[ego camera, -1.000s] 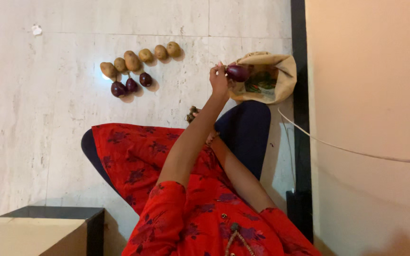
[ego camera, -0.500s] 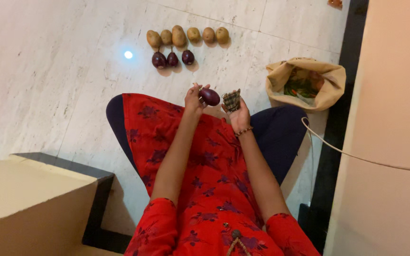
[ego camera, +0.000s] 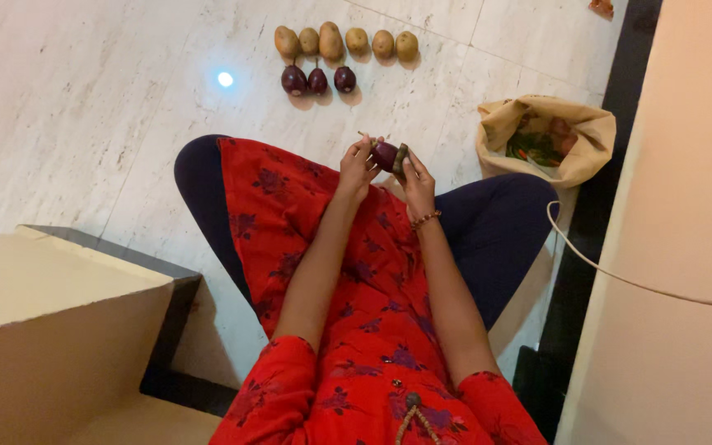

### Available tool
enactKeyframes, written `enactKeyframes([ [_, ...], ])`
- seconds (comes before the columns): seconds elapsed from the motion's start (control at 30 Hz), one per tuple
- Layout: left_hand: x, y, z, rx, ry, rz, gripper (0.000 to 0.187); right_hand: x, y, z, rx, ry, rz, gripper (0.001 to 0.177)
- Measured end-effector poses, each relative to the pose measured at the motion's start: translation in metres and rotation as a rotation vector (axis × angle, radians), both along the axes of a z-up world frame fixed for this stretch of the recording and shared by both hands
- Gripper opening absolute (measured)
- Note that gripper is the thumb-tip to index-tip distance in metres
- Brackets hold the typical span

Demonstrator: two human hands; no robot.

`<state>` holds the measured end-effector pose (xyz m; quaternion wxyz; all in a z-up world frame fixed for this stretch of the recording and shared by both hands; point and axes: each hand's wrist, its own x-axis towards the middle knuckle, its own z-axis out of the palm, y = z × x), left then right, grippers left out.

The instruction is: The person sits on the floor and peels the skin off several eggplants using a small knife. They place the peeled eggplants in a row on the floor next to a line of potatoes. The person also handles an onion and a cloth during the process.

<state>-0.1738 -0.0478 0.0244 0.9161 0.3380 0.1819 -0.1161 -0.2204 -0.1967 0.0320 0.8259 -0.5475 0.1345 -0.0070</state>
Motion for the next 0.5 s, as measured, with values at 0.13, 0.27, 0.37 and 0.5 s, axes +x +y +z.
enactKeyframes([
  [0.13, -0.001, -0.016, -0.01, 0.051, 0.028, 0.058, 0.032, 0.002, 0.0, -0.004, 0.046, -0.042, -0.046, 0.04],
  [0.27, 0.003, -0.035, -0.009, -0.051, 0.025, 0.105, 0.035, 0.002, -0.004, 0.009, 0.056, -0.076, -0.095, 0.04],
  [0.37, -0.002, -0.046, 0.003, -0.071, -0.077, 0.136, 0.039, -0.007, -0.002, 0.021, 0.05, -0.09, -0.12, 0.039],
  [0.5, -0.022, -0.052, 0.021, 0.062, -0.081, 0.058, 0.045, -0.012, -0.005, 0.033, -0.092, -0.085, -0.106, 0.036],
])
